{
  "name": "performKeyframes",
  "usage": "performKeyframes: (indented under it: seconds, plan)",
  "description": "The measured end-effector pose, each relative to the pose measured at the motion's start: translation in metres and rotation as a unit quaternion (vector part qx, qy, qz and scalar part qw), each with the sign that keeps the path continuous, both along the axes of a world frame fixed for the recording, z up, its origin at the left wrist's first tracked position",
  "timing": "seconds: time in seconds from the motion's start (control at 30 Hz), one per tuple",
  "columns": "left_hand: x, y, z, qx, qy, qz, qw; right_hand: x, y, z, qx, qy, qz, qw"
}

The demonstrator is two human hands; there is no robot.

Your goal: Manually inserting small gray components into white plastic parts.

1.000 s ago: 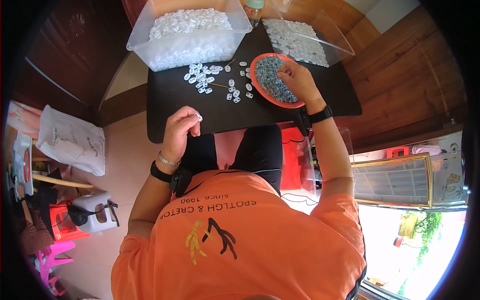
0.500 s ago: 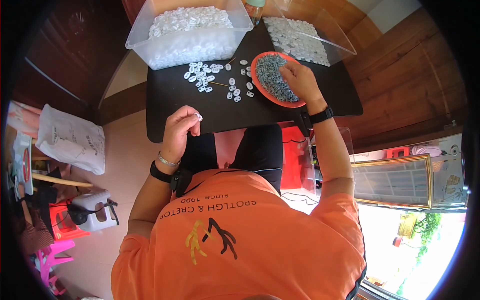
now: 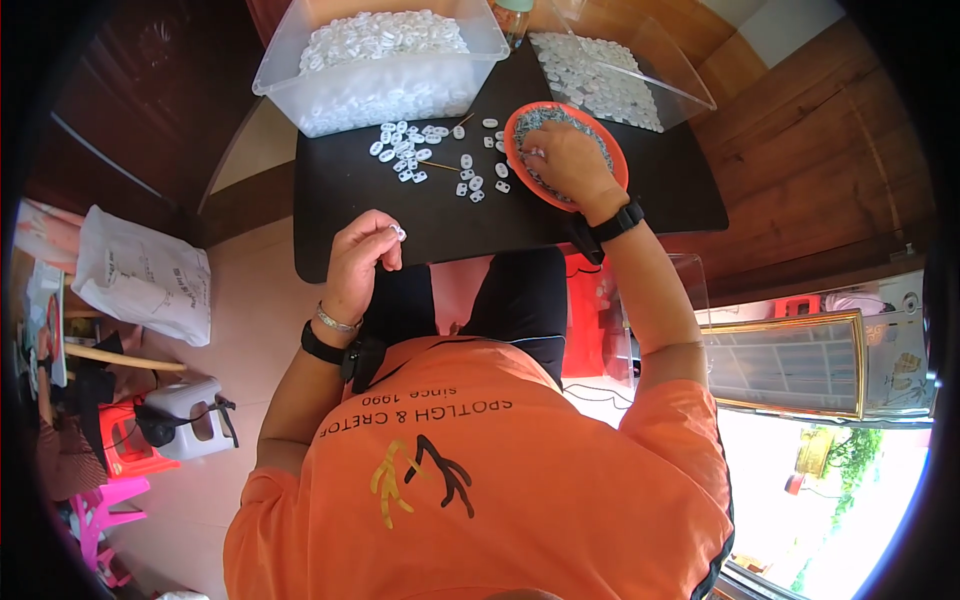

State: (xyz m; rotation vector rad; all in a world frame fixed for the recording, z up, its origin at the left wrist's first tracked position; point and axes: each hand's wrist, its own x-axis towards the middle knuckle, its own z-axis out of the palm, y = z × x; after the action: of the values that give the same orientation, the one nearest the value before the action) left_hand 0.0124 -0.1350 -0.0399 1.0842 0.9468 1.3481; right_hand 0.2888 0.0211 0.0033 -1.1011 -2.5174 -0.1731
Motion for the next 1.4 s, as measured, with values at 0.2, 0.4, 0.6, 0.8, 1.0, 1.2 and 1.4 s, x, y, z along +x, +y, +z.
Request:
performKeyframes:
  seconds: [0.2, 0.4, 0.6, 0.8, 1.0, 1.2, 1.4]
  plan:
    - [-0.001, 0.000, -0.001, 0.002, 0.005, 0.002, 1.000, 0.015, 0.005, 0.002, -0.021, -0.026, -0.058, 0.998]
    - [0.000, 0.000, 0.000, 0.005, 0.009, 0.006, 1.000, 0.017, 0.000, 0.011, -0.061, 0.025, -0.036, 0.997]
    - [0.001, 0.001, -0.001, 0.006, 0.008, 0.005, 1.000, -0.001, 0.000, -0.001, -0.008, -0.005, 0.033, 0.999]
    - [0.000, 0.000, -0.002, 0.005, 0.010, 0.005, 1.000, -0.006, 0.004, -0.004, -0.022, -0.081, -0.044, 0.995]
    - [0.000, -0.001, 0.000, 0.007, 0.010, 0.006, 1.000, 0.011, 0.002, 0.004, -0.021, -0.034, -0.069, 0.997]
    - [0.000, 0.000, -0.001, 0.008, 0.005, 0.004, 1.000, 0.012, -0.008, 0.022, -0.077, 0.024, -0.116, 0.990]
    - [0.005, 0.002, 0.003, -0.010, -0.023, 0.039, 0.999, -0.004, -0.027, 0.021, -0.139, 0.183, -0.050, 0.972]
